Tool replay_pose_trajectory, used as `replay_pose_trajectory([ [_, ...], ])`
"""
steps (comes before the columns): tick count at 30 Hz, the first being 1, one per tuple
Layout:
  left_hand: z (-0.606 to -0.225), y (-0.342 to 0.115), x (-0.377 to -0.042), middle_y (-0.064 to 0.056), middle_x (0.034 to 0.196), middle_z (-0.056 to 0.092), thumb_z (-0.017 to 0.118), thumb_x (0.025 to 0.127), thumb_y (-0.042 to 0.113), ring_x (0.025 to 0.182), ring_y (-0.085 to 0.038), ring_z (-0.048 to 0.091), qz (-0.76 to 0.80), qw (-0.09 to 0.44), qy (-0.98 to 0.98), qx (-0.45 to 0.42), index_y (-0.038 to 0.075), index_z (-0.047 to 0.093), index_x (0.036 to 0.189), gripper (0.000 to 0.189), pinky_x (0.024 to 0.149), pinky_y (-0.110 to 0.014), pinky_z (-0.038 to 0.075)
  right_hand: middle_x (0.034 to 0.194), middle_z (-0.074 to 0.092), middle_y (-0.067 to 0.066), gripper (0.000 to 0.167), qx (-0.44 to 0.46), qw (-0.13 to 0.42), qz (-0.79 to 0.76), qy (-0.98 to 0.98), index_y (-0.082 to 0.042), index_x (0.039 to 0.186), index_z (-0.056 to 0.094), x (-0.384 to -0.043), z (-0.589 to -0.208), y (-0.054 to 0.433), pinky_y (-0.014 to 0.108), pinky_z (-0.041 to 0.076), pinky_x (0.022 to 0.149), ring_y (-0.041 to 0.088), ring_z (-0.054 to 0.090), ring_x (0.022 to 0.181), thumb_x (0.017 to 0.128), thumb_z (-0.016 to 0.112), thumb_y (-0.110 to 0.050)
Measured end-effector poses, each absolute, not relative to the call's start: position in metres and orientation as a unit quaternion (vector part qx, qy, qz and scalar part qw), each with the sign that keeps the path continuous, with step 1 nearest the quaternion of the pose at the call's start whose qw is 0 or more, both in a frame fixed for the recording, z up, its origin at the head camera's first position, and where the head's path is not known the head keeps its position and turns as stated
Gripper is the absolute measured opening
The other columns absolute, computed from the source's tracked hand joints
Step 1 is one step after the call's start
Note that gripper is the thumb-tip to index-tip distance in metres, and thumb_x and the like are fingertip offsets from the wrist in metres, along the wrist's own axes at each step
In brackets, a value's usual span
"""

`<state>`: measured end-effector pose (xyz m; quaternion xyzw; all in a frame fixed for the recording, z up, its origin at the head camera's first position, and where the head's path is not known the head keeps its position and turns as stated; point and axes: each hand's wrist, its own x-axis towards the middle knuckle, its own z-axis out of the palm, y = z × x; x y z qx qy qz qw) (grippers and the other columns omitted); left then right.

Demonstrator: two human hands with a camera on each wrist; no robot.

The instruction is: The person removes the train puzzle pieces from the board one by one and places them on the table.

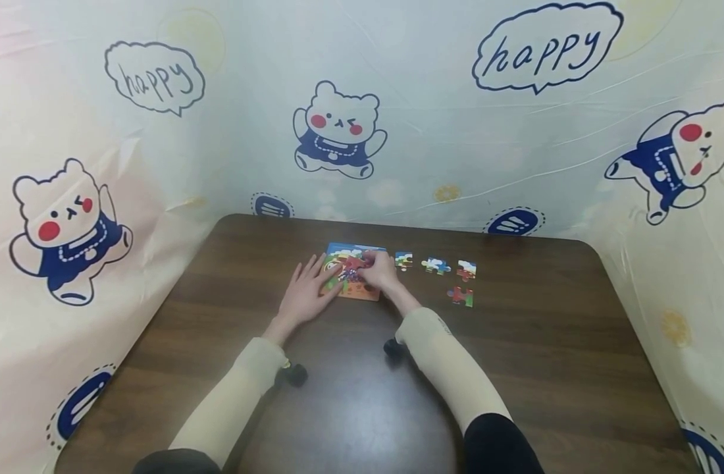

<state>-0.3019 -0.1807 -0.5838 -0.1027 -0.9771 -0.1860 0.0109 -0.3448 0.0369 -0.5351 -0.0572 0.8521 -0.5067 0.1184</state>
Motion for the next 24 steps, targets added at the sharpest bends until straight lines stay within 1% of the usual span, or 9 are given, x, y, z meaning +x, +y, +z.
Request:
replay_pose_trajectory([
  [3, -0.5844, -0.1800, -0.3032, -0.007, 0.185, 0.023, 0.045, 0.109, 0.072, 0.175, -0.032, 0.016, -0.179, 0.010, -0.979, -0.100, 0.042, 0.043, 0.169, 0.067, 0.142, -0.061, 0.008, 0.131, 0.074, 0.022, 0.047, -0.095, 0.087, -0.459, 0.879, -0.003, 0.146, 0.070, -0.3461, -0.5396, 0.0372, 0.051, 0.057, 0.108, 0.037, 0.069, 0.123, 0.100, 0.076, -0.007],
  [4, -0.5845, -0.1798, -0.3036, -0.007, 0.185, 0.023, 0.045, 0.109, 0.072, 0.175, -0.032, 0.016, -0.176, 0.009, -0.979, -0.100, 0.042, 0.043, 0.169, 0.067, 0.142, -0.061, 0.008, 0.127, 0.076, 0.021, 0.047, -0.108, 0.076, -0.441, 0.888, -0.004, 0.145, 0.071, -0.3465, -0.5414, 0.0372, 0.052, 0.055, 0.106, 0.035, 0.071, 0.118, 0.098, 0.077, -0.008],
  [6, -0.5849, -0.1798, -0.3041, -0.007, 0.186, 0.023, 0.045, 0.109, 0.073, 0.175, -0.032, 0.015, -0.173, 0.006, -0.980, -0.098, 0.043, 0.042, 0.169, 0.067, 0.142, -0.061, 0.007, 0.123, 0.078, 0.018, 0.051, -0.128, 0.063, -0.417, 0.898, -0.005, 0.146, 0.070, -0.3466, -0.5437, 0.0373, 0.053, 0.050, 0.108, 0.034, 0.073, 0.115, 0.096, 0.079, -0.009],
  [10, -0.5848, -0.1802, -0.3038, -0.007, 0.186, 0.023, 0.045, 0.109, 0.072, 0.175, -0.032, 0.015, -0.174, 0.003, -0.980, -0.097, 0.043, 0.042, 0.169, 0.067, 0.142, -0.061, 0.007, 0.121, 0.079, 0.016, 0.056, -0.141, 0.074, -0.414, 0.896, -0.005, 0.151, 0.066, -0.3450, -0.5444, 0.0375, 0.059, 0.038, 0.113, 0.034, 0.073, 0.116, 0.098, 0.081, -0.010],
  [14, -0.5852, -0.1805, -0.3033, -0.007, 0.185, 0.023, 0.045, 0.109, 0.072, 0.175, -0.032, 0.015, -0.177, 0.006, -0.979, -0.097, 0.042, 0.043, 0.169, 0.067, 0.142, -0.061, 0.007, 0.114, 0.079, 0.014, 0.057, -0.143, 0.080, -0.419, 0.893, -0.004, 0.152, 0.064, -0.3437, -0.5436, 0.0378, 0.059, 0.034, 0.116, 0.034, 0.073, 0.113, 0.098, 0.082, -0.008],
  [17, -0.5862, -0.1805, -0.3033, -0.007, 0.185, 0.023, 0.045, 0.109, 0.072, 0.175, -0.032, 0.016, -0.176, 0.009, -0.979, -0.098, 0.042, 0.043, 0.169, 0.067, 0.142, -0.061, 0.008, 0.110, 0.080, 0.013, 0.056, -0.145, 0.073, -0.425, 0.891, -0.003, 0.151, 0.065, -0.3428, -0.5438, 0.0386, 0.058, 0.036, 0.118, 0.032, 0.074, 0.109, 0.098, 0.082, -0.007],
  [20, -0.5864, -0.1807, -0.3029, -0.007, 0.185, 0.023, 0.045, 0.109, 0.071, 0.175, -0.032, 0.016, -0.175, 0.009, -0.980, -0.099, 0.041, 0.044, 0.169, 0.067, 0.142, -0.061, 0.008, 0.108, 0.080, 0.015, 0.053, -0.145, 0.064, -0.436, 0.886, -0.002, 0.149, 0.066, -0.3419, -0.5445, 0.0396, 0.054, 0.045, 0.117, 0.032, 0.075, 0.104, 0.098, 0.081, -0.006],
  [22, -0.5860, -0.1810, -0.3025, -0.007, 0.185, 0.023, 0.045, 0.109, 0.071, 0.175, -0.031, 0.016, -0.176, 0.011, -0.979, -0.100, 0.040, 0.045, 0.168, 0.066, 0.142, -0.061, 0.008, 0.108, 0.080, 0.016, 0.052, -0.144, 0.059, -0.445, 0.882, -0.001, 0.149, 0.067, -0.3416, -0.5452, 0.0406, 0.050, 0.054, 0.109, 0.031, 0.075, 0.102, 0.099, 0.080, -0.005],
  [24, -0.5856, -0.1811, -0.3023, -0.007, 0.185, 0.023, 0.046, 0.109, 0.070, 0.175, -0.032, 0.015, -0.178, 0.012, -0.979, -0.101, 0.040, 0.045, 0.168, 0.067, 0.142, -0.061, 0.008, 0.108, 0.080, 0.017, 0.051, -0.143, 0.059, -0.456, 0.876, 0.000, 0.149, 0.066, -0.3417, -0.5457, 0.0420, 0.045, 0.060, 0.098, 0.029, 0.075, 0.099, 0.100, 0.079, -0.005],
])
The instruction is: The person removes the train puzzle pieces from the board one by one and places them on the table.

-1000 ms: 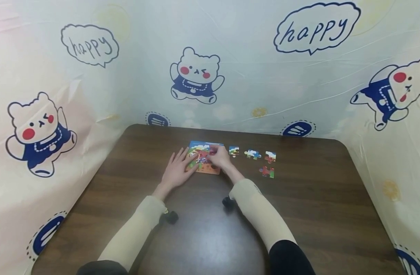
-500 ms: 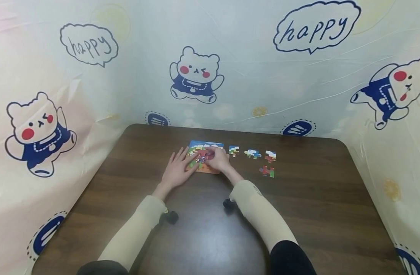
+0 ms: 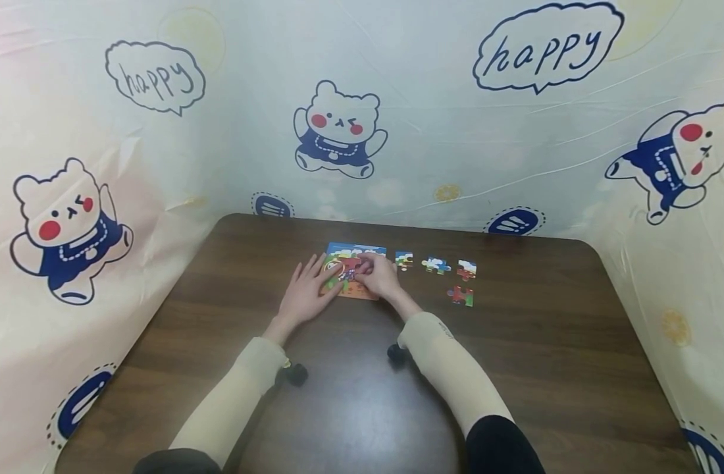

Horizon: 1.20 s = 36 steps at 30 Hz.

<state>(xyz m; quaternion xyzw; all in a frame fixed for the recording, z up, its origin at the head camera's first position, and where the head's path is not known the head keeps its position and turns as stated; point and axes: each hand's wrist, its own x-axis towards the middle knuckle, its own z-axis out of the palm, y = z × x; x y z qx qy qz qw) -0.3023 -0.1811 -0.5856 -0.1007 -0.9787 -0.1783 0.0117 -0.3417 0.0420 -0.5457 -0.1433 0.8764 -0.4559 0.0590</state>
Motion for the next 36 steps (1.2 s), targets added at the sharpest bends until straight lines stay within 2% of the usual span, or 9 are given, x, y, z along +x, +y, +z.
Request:
replay_pose_trajectory([
  [4, -0.585, -0.181, -0.302, -0.007, 0.185, 0.023, 0.045, 0.109, 0.071, 0.175, -0.031, 0.015, -0.184, 0.012, -0.977, -0.103, 0.040, 0.044, 0.169, 0.067, 0.142, -0.061, 0.008, 0.108, 0.080, 0.019, 0.052, -0.139, 0.070, -0.481, 0.863, 0.002, 0.151, 0.063, -0.342, -0.545, 0.048, 0.034, 0.061, 0.085, 0.027, 0.073, 0.096, 0.102, 0.077, -0.004],
  [10, -0.585, -0.182, -0.303, -0.006, 0.185, 0.023, 0.044, 0.109, 0.073, 0.175, -0.031, 0.015, -0.187, 0.016, -0.977, -0.104, 0.042, 0.043, 0.169, 0.067, 0.141, -0.062, 0.008, 0.106, 0.080, 0.020, 0.052, -0.135, 0.071, -0.499, 0.853, 0.002, 0.151, 0.064, -0.341, -0.543, 0.062, 0.025, 0.054, 0.078, 0.024, 0.070, 0.092, 0.101, 0.078, -0.005],
  [26, -0.588, -0.180, -0.302, -0.005, 0.186, 0.022, 0.045, 0.109, 0.071, 0.175, -0.030, 0.014, -0.182, 0.014, -0.978, -0.103, 0.042, 0.042, 0.170, 0.067, 0.142, -0.061, 0.007, 0.110, 0.080, 0.024, 0.051, -0.106, 0.069, -0.496, 0.859, 0.003, 0.150, 0.063, -0.321, -0.541, 0.129, 0.022, 0.052, 0.082, 0.026, 0.071, 0.099, 0.101, 0.077, -0.005],
  [36, -0.587, -0.182, -0.301, -0.005, 0.186, 0.022, 0.045, 0.109, 0.071, 0.175, -0.030, 0.014, -0.184, 0.015, -0.978, -0.101, 0.042, 0.042, 0.169, 0.067, 0.142, -0.061, 0.007, 0.110, 0.081, 0.024, 0.051, -0.082, 0.068, -0.479, 0.871, 0.005, 0.149, 0.064, -0.312, -0.542, 0.169, 0.019, 0.050, 0.077, 0.015, 0.064, 0.090, 0.101, 0.078, -0.005],
])
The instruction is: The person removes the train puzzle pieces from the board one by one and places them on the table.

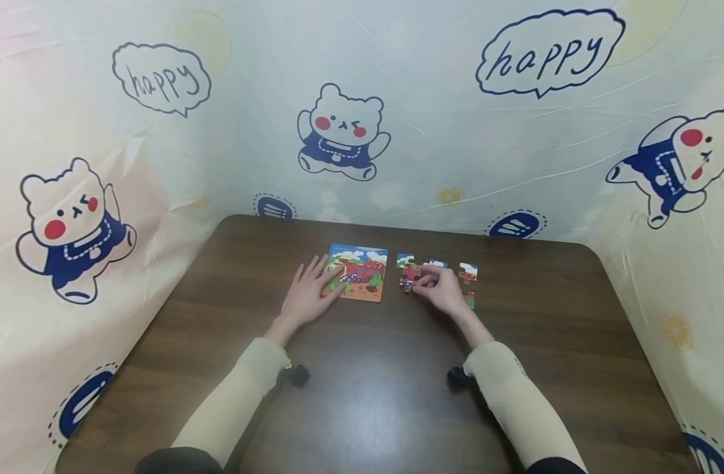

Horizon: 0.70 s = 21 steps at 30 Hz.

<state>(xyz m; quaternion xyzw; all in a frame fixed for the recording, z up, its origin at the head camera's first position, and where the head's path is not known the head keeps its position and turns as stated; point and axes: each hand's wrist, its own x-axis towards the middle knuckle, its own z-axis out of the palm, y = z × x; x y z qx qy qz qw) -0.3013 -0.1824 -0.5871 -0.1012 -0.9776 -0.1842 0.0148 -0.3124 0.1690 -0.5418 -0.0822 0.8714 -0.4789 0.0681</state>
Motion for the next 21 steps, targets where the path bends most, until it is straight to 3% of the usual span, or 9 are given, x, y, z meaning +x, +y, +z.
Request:
replay_pose_trajectory([
  [21, -0.586, -0.183, -0.302, -0.006, 0.186, 0.023, 0.046, 0.109, 0.072, 0.175, -0.031, 0.015, -0.185, 0.012, -0.977, -0.105, 0.042, 0.043, 0.169, 0.068, 0.142, -0.062, 0.008, 0.107, 0.080, 0.025, 0.051, -0.064, 0.096, -0.438, 0.891, 0.007, 0.147, 0.064, -0.305, -0.537, 0.209, 0.023, 0.038, 0.068, 0.019, 0.053, 0.084, 0.101, 0.079, -0.008],
])
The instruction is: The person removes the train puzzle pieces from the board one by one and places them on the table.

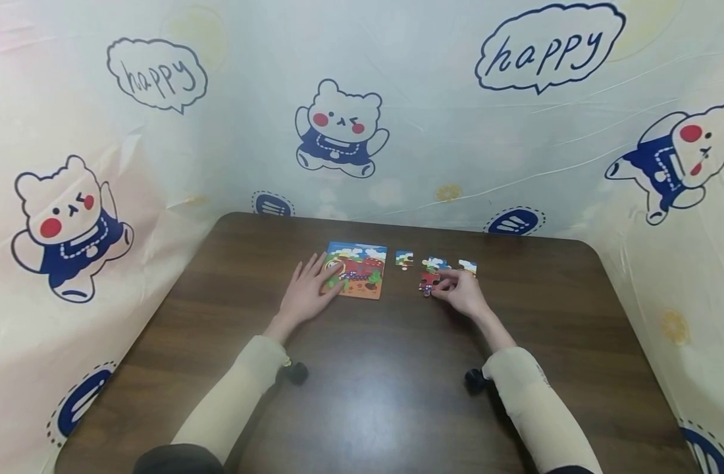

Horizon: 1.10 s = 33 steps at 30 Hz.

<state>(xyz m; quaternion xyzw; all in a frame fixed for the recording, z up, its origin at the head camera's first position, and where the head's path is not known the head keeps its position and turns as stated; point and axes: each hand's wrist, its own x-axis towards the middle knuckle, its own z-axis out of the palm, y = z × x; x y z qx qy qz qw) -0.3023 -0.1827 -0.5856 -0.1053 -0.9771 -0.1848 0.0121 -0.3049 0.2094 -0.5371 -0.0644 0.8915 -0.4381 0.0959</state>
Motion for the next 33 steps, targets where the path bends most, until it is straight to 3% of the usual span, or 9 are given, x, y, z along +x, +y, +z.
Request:
replay_pose_trajectory([
  [12, -0.586, -0.182, -0.302, -0.006, 0.186, 0.022, 0.046, 0.109, 0.071, 0.175, -0.031, 0.015, -0.183, 0.012, -0.977, -0.106, 0.041, 0.043, 0.169, 0.068, 0.142, -0.062, 0.008, 0.100, 0.078, 0.018, 0.050, -0.086, 0.089, -0.407, 0.905, 0.010, 0.142, 0.067, -0.306, -0.539, 0.222, 0.021, 0.044, 0.071, 0.016, 0.058, 0.084, 0.098, 0.082, -0.010],
  [22, -0.585, -0.182, -0.303, -0.006, 0.186, 0.022, 0.046, 0.109, 0.072, 0.175, -0.031, 0.015, -0.180, 0.011, -0.978, -0.104, 0.042, 0.039, 0.171, 0.069, 0.142, -0.062, 0.008, 0.097, 0.065, 0.015, 0.047, -0.120, 0.065, -0.352, 0.926, 0.009, 0.137, 0.071, -0.307, -0.538, 0.228, 0.028, 0.043, 0.074, 0.022, 0.057, 0.085, 0.096, 0.085, -0.010],
  [33, -0.585, -0.182, -0.303, -0.005, 0.185, 0.024, 0.045, 0.107, 0.075, 0.175, -0.028, 0.016, -0.172, 0.010, -0.981, -0.091, 0.022, 0.025, 0.177, 0.090, 0.142, -0.058, 0.009, 0.099, 0.064, 0.016, 0.047, -0.133, 0.064, -0.368, 0.918, 0.008, 0.136, 0.071, -0.305, -0.539, 0.231, 0.025, 0.044, 0.072, 0.021, 0.057, 0.086, 0.096, 0.085, -0.010],
])
